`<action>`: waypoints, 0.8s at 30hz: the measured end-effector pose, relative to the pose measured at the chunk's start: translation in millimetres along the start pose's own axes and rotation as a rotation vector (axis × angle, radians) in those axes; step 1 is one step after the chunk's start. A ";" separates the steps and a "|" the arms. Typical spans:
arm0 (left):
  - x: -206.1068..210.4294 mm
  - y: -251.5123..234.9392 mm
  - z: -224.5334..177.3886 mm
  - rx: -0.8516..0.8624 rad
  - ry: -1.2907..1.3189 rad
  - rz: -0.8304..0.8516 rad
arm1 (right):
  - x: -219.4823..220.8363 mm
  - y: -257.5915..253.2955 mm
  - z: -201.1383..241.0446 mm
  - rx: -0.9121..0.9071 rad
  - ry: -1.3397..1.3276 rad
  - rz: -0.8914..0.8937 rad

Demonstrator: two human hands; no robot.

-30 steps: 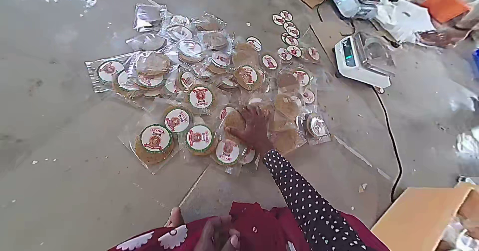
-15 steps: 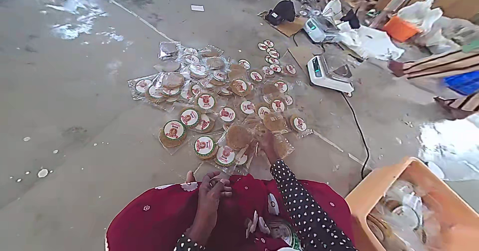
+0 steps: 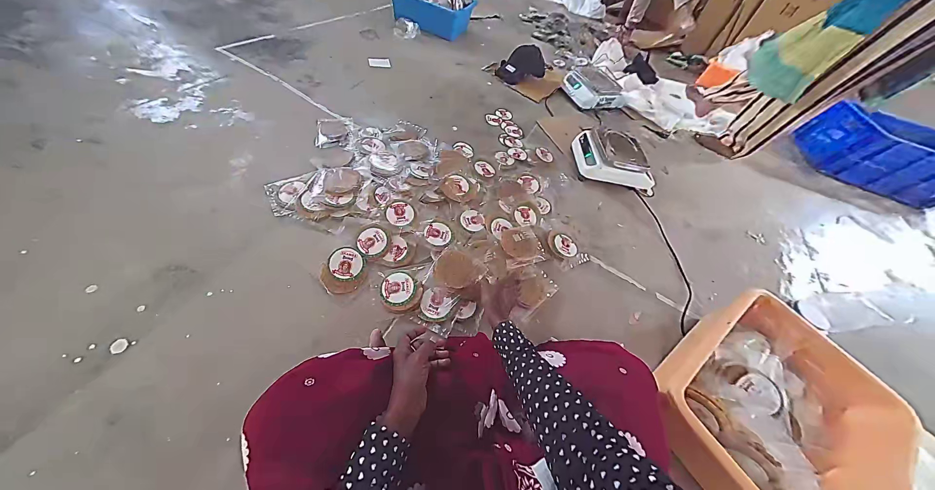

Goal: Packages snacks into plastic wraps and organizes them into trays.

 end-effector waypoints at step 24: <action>8.3 -11.5 -2.8 -0.053 -0.026 -0.003 | 41.8 -46.0 120.7 -1.299 0.791 0.630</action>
Point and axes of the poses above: each hand's wrist, its own y-axis away from the middle knuckle, its own x-axis out of the palm, z = x × y, the point moved 2 cm from there along -y, towards the middle knuckle, and after that the axes turned 8 degrees about -z, right-handed, at the moved point
